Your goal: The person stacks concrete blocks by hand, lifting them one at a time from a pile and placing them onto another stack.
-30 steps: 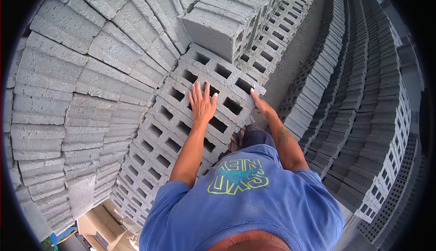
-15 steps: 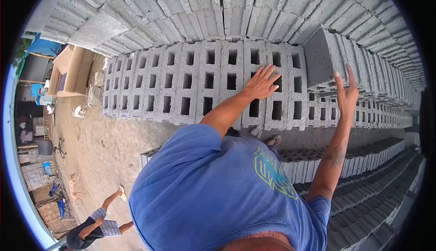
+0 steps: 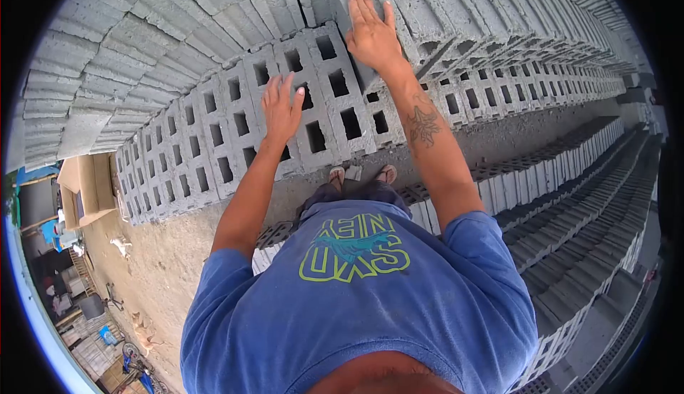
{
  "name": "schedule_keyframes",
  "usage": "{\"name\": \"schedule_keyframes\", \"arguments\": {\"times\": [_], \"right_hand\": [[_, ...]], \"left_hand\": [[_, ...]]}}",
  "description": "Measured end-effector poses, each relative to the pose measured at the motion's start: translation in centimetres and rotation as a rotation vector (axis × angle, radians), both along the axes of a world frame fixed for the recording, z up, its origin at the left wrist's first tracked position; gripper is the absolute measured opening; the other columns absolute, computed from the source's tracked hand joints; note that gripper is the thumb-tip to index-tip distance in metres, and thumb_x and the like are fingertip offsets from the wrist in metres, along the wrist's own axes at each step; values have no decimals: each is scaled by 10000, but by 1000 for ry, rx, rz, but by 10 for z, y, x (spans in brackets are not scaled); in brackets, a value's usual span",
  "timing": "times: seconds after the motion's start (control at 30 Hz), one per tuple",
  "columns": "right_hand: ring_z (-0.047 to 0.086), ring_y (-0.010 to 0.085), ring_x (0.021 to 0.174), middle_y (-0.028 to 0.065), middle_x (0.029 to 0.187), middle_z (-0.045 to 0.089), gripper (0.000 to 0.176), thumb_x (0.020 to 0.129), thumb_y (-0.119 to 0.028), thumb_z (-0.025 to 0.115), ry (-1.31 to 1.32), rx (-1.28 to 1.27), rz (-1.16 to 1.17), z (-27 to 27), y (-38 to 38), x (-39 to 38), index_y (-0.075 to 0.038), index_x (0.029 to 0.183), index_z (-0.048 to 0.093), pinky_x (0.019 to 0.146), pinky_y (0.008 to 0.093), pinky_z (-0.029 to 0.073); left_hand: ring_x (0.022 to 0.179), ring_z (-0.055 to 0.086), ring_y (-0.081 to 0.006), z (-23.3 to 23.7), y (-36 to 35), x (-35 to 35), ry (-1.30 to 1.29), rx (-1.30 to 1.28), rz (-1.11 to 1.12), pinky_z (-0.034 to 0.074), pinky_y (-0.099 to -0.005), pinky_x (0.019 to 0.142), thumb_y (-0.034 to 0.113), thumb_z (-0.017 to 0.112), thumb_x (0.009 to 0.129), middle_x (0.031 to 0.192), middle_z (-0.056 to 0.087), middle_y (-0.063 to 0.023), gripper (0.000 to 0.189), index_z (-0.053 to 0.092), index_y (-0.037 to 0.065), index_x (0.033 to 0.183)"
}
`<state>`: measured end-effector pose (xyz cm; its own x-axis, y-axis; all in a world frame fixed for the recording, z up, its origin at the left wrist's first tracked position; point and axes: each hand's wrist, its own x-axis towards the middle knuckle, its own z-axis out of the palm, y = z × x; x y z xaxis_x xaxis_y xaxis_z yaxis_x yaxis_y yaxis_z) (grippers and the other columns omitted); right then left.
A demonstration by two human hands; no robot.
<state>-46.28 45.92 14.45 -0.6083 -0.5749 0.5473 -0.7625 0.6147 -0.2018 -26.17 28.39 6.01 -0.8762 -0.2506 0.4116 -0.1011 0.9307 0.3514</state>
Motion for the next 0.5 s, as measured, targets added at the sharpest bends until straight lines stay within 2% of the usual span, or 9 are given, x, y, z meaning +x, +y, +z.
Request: {"name": "schedule_keyframes", "arguments": {"times": [0.07,0.1,0.17,0.2,0.27,0.33,0.4,0.47,0.5], "right_hand": [[330,286,1385,186,1468,376,621,840,-168,507,19,-33,-16,4,26,36,21,1412,354,1149,532,119],[333,290,1383,175,1463,386,627,824,-128,527,-19,-78,2,7,39,55,14,1409,353,1144,538,123],[335,295,1383,164,1456,399,635,808,-86,555,-85,-127,16,9,63,91,4,1404,356,1139,541,128],[333,295,1384,164,1454,402,632,808,-83,562,-119,-137,10,6,74,109,1,1401,360,1138,538,129],[343,310,1373,151,1452,405,611,833,-148,570,-134,-188,-14,-6,90,135,-17,1398,377,1134,539,143],[314,338,1390,184,1472,369,651,840,-209,612,-86,-242,-70,-24,115,157,-15,1407,359,1137,525,122],[352,338,1367,201,1449,399,668,884,-421,557,64,-573,-550,-41,140,188,-22,1391,385,1132,525,126],[411,324,1312,205,1413,433,792,889,-643,421,-496,-1640,-1030,-114,160,191,1,1349,424,1121,488,185],[434,310,1275,205,1378,457,875,879,-695,372,-802,-1635,-1003,-113,162,197,41,1349,418,1097,443,244]], "left_hand": [[1297,376,-382,34,12,-46,75,354,-95,300,-476,1051,420,479,962,1370,418,-219,516,468,79,1348],[1297,376,-382,53,21,-69,77,353,-126,300,-476,1051,420,479,962,1370,418,-219,516,468,79,1348],[1280,398,-381,86,47,-109,155,544,-333,325,-426,1046,445,482,958,1396,406,-210,549,457,62,1350],[1325,380,-316,97,61,-123,59,608,-394,284,-372,1094,421,490,946,1395,437,-183,547,474,58,1354],[1284,432,-313,101,79,-139,-169,591,-733,319,-371,1067,347,541,900,1323,509,-184,494,540,48,1293],[1196,507,-312,102,99,-126,-159,597,-828,362,-371,1020,301,622,803,1226,575,-175,469,604,34,1188],[1035,565,-318,94,117,-109,-75,471,-897,414,-394,927,294,683,710,1087,605,-152,481,623,28,1106],[940,553,-304,86,147,-85,80,348,-972,419,-393,865,272,699,652,982,584,-118,461,636,42,1047],[931,541,-304,78,159,-68,82,337,-1005,411,-403,860,265,692,650,971,567,-111,451,640,53,1044]]}}
